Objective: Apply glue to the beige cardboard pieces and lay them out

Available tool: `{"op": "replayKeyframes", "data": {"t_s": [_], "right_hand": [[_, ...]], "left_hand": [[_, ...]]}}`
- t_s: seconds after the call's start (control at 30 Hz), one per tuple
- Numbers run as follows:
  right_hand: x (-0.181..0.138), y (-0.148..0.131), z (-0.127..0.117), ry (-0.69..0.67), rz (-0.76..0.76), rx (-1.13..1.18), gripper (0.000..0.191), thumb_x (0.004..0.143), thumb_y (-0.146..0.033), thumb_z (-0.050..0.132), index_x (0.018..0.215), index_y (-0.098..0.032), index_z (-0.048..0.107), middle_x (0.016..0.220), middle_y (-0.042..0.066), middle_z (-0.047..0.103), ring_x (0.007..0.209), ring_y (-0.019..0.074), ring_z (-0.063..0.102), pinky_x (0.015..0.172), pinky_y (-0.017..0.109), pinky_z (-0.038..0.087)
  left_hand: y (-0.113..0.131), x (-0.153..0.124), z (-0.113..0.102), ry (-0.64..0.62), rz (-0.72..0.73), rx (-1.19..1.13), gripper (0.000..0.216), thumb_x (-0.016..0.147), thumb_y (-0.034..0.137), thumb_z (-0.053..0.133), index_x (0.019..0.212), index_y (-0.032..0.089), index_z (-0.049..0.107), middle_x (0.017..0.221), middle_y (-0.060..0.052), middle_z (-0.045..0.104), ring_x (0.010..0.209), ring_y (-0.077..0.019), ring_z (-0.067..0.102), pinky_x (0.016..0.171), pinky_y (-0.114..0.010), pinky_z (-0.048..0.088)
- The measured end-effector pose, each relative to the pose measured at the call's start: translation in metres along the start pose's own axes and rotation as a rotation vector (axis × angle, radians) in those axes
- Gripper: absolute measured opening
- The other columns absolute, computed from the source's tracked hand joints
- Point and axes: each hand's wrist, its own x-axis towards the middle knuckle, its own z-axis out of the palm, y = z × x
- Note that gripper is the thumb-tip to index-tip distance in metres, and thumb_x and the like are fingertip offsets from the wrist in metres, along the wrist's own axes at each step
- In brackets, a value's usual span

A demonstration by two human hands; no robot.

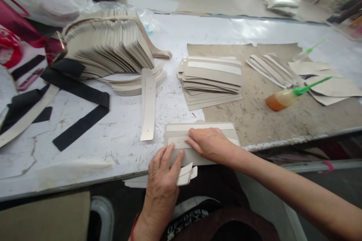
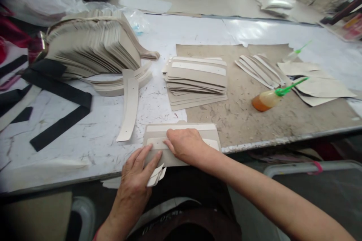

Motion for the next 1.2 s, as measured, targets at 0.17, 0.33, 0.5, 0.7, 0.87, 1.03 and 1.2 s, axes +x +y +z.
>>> {"op": "replayKeyframes", "data": {"t_s": [0.17,0.33,0.5,0.7,0.87,1.03,1.2], "right_hand": [[0.002,0.001,0.001,0.01,-0.011,0.005,0.029,0.101,-0.038,0.043,0.1,-0.017,0.063,0.094,0.011,0.072,0.088,0.0269,0.068,0.071,0.031,0.046],[0.003,0.0,0.001,-0.001,-0.005,-0.004,0.029,0.101,-0.037,0.043,0.101,-0.017,0.064,0.094,0.011,0.072,0.087,0.0271,0.069,0.07,0.031,0.047],[0.006,-0.001,0.001,-0.007,-0.005,-0.016,0.029,0.1,-0.037,0.044,0.101,-0.017,0.064,0.093,0.011,0.073,0.087,0.0288,0.07,0.068,0.032,0.048],[0.004,-0.003,-0.002,-0.021,0.003,-0.013,0.029,0.1,-0.036,0.044,0.103,-0.017,0.065,0.095,0.01,0.073,0.088,0.0293,0.07,0.069,0.034,0.049],[0.006,-0.008,-0.003,-0.013,0.028,-0.001,0.028,0.099,-0.035,0.046,0.105,-0.015,0.065,0.097,0.013,0.073,0.088,0.0285,0.07,0.068,0.034,0.05],[0.0,-0.017,-0.003,0.045,0.113,0.017,0.023,0.098,-0.03,0.051,0.1,-0.012,0.065,0.09,0.015,0.072,0.082,0.0264,0.07,0.063,0.031,0.049],[-0.047,0.002,0.002,0.269,0.147,0.024,0.017,0.09,-0.031,0.065,0.085,-0.015,0.062,0.083,0.01,0.068,0.079,0.0246,0.066,0.067,0.032,0.047]], "left_hand": [[0.001,0.0,0.001,-0.005,-0.015,-0.016,0.06,0.075,-0.009,0.038,0.124,0.018,0.059,0.138,-0.017,0.05,0.126,-0.0318,0.045,0.099,-0.051,0.044],[0.001,0.002,0.0,-0.011,-0.015,-0.023,0.054,0.078,-0.007,0.042,0.122,0.016,0.061,0.138,-0.017,0.051,0.126,-0.032,0.044,0.1,-0.05,0.042],[0.0,0.002,-0.001,-0.058,-0.007,-0.034,0.053,0.079,-0.005,0.045,0.125,0.016,0.059,0.139,-0.015,0.052,0.127,-0.0323,0.043,0.101,-0.05,0.04],[-0.004,0.004,-0.002,-0.054,0.028,0.005,0.051,0.082,-0.002,0.045,0.128,0.016,0.055,0.136,-0.014,0.056,0.124,-0.0301,0.046,0.097,-0.047,0.041],[-0.009,0.012,-0.002,-0.06,0.071,0.075,0.057,0.083,-0.003,0.043,0.138,0.012,0.044,0.128,-0.012,0.061,0.115,-0.0248,0.051,0.096,-0.039,0.043],[-0.003,0.017,0.005,-0.009,0.043,0.231,0.051,0.081,-0.003,0.048,0.129,0.013,0.051,0.118,-0.013,0.063,0.106,-0.0268,0.053,0.087,-0.039,0.043],[-0.003,0.017,0.008,-0.023,0.087,0.314,0.07,0.078,-0.004,0.051,0.144,0.015,0.036,0.115,-0.013,0.063,0.099,-0.0274,0.055,0.08,-0.038,0.042]]}}
